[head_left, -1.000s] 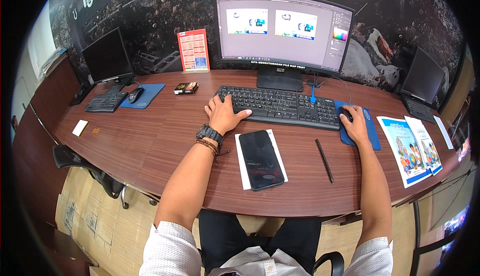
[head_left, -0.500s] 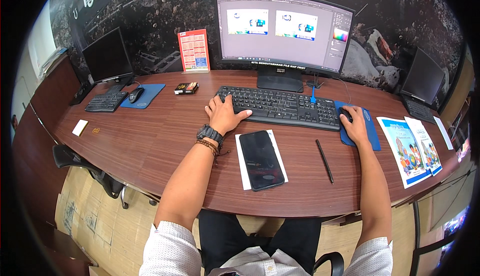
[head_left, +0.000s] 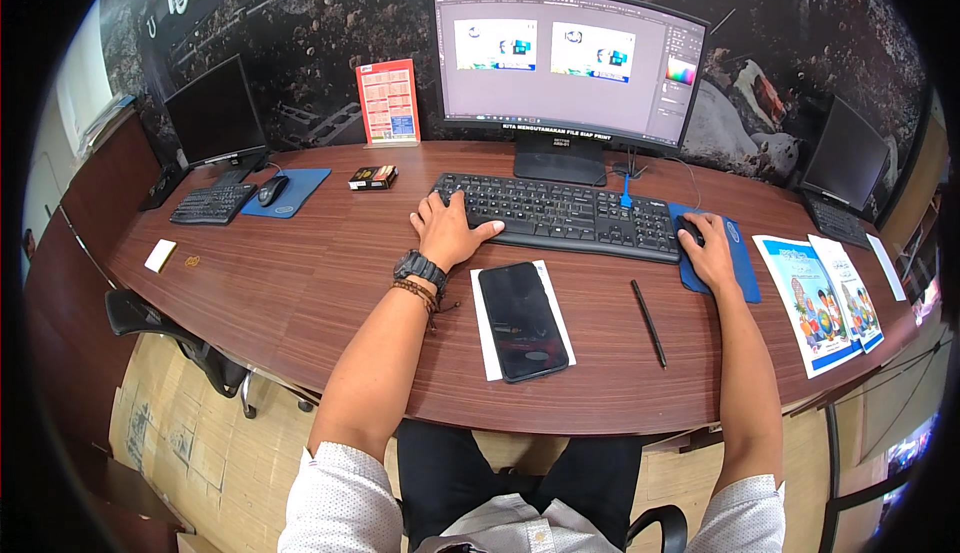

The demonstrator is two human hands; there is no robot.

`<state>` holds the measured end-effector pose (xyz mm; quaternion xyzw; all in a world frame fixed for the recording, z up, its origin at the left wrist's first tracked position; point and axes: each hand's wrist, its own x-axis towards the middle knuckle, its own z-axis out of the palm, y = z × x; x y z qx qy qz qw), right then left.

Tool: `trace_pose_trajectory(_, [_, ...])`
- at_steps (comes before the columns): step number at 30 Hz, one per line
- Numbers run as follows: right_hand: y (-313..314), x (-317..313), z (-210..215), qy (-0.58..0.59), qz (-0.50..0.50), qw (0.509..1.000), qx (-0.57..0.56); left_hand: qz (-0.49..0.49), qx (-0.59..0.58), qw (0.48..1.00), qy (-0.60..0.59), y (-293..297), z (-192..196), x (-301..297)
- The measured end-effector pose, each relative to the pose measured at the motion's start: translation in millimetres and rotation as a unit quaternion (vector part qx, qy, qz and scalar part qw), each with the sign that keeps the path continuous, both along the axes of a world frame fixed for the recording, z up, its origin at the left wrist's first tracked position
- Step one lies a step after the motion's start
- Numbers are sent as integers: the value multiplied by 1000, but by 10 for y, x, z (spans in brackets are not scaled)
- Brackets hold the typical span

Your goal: Designing a poster or flyer using graphic design software on a computer.

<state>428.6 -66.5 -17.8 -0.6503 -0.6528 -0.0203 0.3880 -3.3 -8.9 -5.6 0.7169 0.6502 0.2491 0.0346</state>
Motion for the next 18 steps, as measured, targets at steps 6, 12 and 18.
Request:
trace_pose_trajectory(6, [-15,-34,15,6,-1,1000,2,1,11,1000,2,0,-21,-4])
trace_pose_trajectory(12, [-30,-32,27,0,-2,1000,12,-2,7,1000,0,-9,-3,-6])
trace_pose_trajectory(18, [-26,-25,25,4,-3,1000,9,0,6,1000,1,3,-13,-6])
